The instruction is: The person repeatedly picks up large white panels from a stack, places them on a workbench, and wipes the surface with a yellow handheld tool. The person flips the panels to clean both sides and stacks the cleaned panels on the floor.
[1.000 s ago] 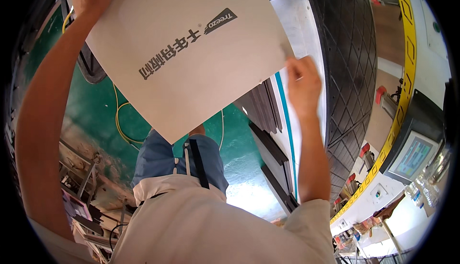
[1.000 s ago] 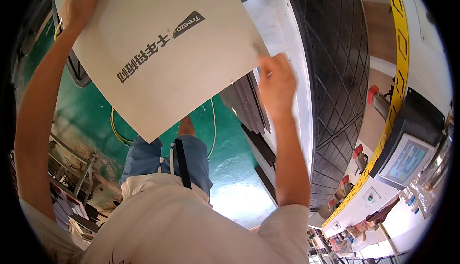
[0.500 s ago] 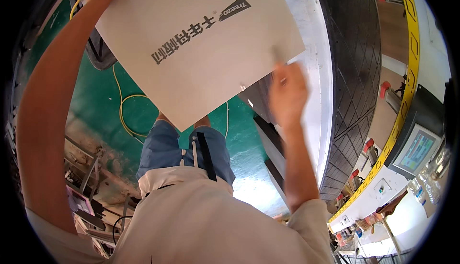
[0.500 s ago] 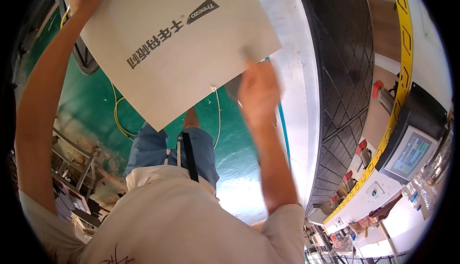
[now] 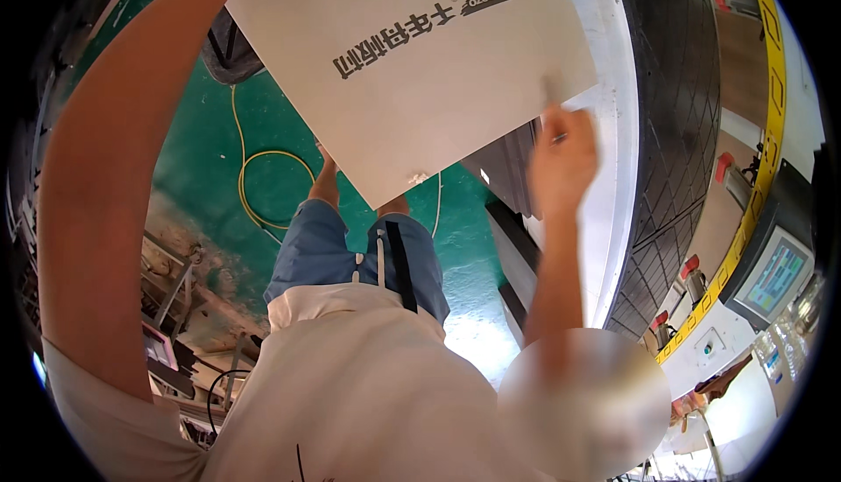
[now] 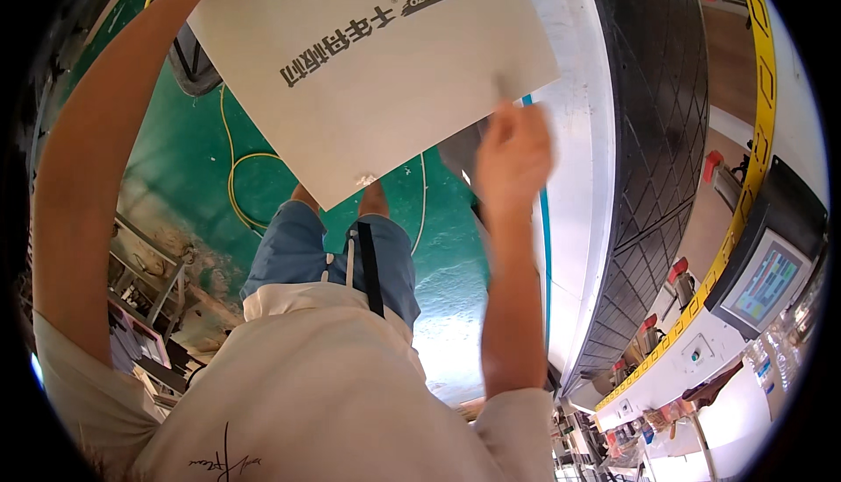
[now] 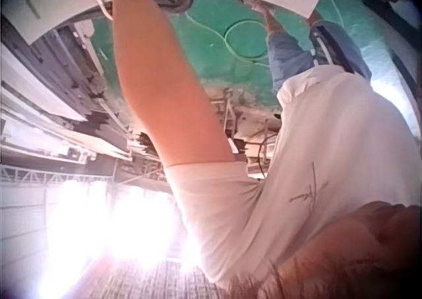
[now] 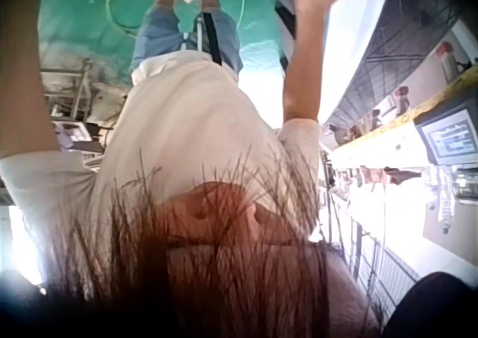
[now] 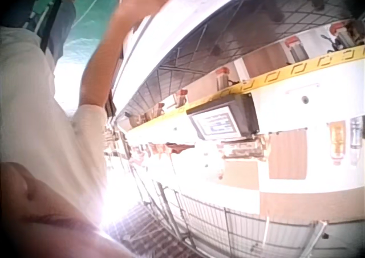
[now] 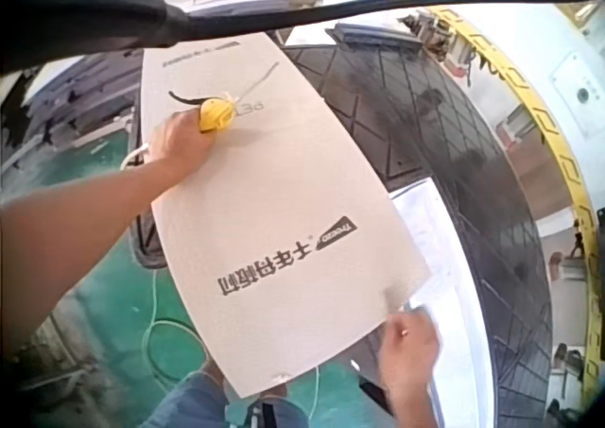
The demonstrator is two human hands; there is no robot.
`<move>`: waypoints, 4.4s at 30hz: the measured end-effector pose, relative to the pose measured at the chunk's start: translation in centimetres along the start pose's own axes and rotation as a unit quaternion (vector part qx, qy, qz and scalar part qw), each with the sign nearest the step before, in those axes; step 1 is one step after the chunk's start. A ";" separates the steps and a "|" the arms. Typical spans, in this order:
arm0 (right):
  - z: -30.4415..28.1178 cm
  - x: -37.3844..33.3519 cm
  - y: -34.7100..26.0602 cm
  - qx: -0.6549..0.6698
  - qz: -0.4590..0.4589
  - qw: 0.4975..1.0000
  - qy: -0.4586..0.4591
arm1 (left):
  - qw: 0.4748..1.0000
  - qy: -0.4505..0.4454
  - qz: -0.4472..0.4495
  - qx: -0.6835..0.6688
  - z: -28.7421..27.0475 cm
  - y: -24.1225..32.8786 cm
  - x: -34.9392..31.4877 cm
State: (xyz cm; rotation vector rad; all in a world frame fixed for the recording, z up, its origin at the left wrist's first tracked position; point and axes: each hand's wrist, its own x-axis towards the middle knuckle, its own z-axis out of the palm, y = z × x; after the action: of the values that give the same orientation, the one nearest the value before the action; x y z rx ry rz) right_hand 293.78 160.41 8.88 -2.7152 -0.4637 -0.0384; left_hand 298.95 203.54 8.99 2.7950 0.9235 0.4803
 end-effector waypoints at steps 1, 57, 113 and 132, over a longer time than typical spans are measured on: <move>1.3 -3.5 -2.2 0.012 -0.057 0.998 0.007 | 1.000 0.004 0.005 -0.001 0.0 0.2 -0.1; 5.2 -1.8 -19.8 0.632 0.457 0.611 0.137 | 0.767 -0.519 0.372 0.072 -26.3 -9.4 4.3; -13.2 1.9 -17.2 0.555 0.292 0.521 0.579 | 0.677 -0.496 0.001 -0.543 -2.5 -13.4 62.7; 6.0 -1.7 -11.6 0.455 0.597 0.514 0.415 | 0.888 -0.429 0.003 -0.167 10.3 -16.5 53.0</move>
State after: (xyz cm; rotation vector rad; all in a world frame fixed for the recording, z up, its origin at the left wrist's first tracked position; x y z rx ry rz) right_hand 288.24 172.23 7.38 -1.1585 1.3039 -0.5028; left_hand 333.65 248.13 8.56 2.2859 0.5441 -0.5321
